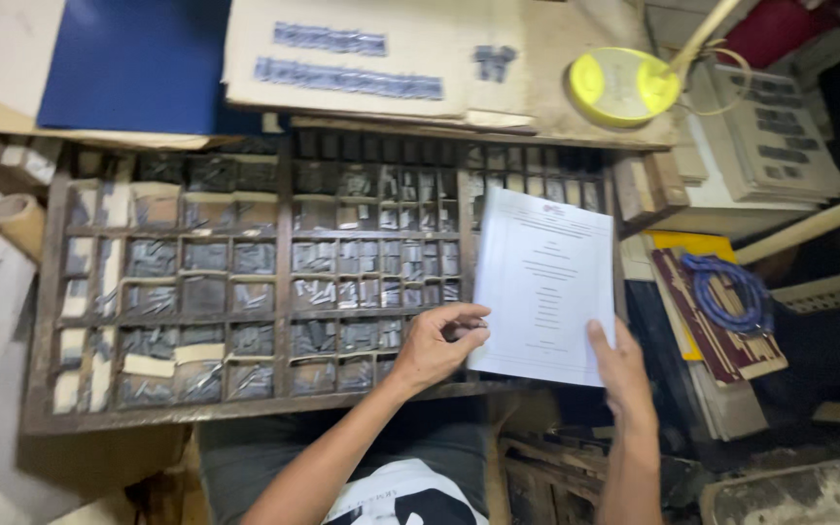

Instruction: The person picks up small metal printing type pieces from a compartmentalized tray and arranges them in rows on a flat surface. They repeatedly select individual letters, place them in sequence, and occasionally adjust the position of the pieces.

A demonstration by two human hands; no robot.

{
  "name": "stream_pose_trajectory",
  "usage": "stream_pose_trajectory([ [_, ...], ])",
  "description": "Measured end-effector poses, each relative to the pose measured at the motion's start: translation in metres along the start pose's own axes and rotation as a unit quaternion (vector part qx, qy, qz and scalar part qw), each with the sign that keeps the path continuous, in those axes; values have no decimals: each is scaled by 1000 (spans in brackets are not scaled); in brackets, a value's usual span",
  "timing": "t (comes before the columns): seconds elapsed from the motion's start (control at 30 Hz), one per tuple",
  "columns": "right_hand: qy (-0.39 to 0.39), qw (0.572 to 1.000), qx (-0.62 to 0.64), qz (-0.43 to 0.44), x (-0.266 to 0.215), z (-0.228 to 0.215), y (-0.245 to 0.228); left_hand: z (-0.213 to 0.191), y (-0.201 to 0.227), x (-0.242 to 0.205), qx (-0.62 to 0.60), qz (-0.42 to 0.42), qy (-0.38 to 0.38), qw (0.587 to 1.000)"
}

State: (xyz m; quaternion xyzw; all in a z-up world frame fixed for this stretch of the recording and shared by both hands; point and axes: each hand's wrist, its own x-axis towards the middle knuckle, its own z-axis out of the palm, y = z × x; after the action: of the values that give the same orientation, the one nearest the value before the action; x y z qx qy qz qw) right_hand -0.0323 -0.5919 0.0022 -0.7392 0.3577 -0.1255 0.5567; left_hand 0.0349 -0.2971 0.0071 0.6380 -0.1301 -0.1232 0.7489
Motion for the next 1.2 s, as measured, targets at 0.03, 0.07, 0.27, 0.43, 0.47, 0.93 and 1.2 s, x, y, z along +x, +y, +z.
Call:
stream_pose_trajectory([
  [0.03,-20,999,41,-4,-2,0,1,4,-12,3,1,-19,-4,1000],
  [0.07,-13,999,44,-4,-8,2,-1,5,-16,4,2,-17,-11,1000],
  [0.27,-6,972,237,5,-25,16,9,-2,-8,6,-8,-24,4,1000],
  [0.43,-97,961,255,33,-59,70,-34,-34,10,-2,53,2,92,994],
  [0.47,-91,961,258,36,-63,75,-42,-38,12,0,55,-1,85,995],
  [0.93,17,900,-282,-333,34,45,-56,-43,20,25,86,81,162,980],
  [1.2,-100,788,-531,-295,58,35,-95,-41,48,13,206,129,152,958],
])
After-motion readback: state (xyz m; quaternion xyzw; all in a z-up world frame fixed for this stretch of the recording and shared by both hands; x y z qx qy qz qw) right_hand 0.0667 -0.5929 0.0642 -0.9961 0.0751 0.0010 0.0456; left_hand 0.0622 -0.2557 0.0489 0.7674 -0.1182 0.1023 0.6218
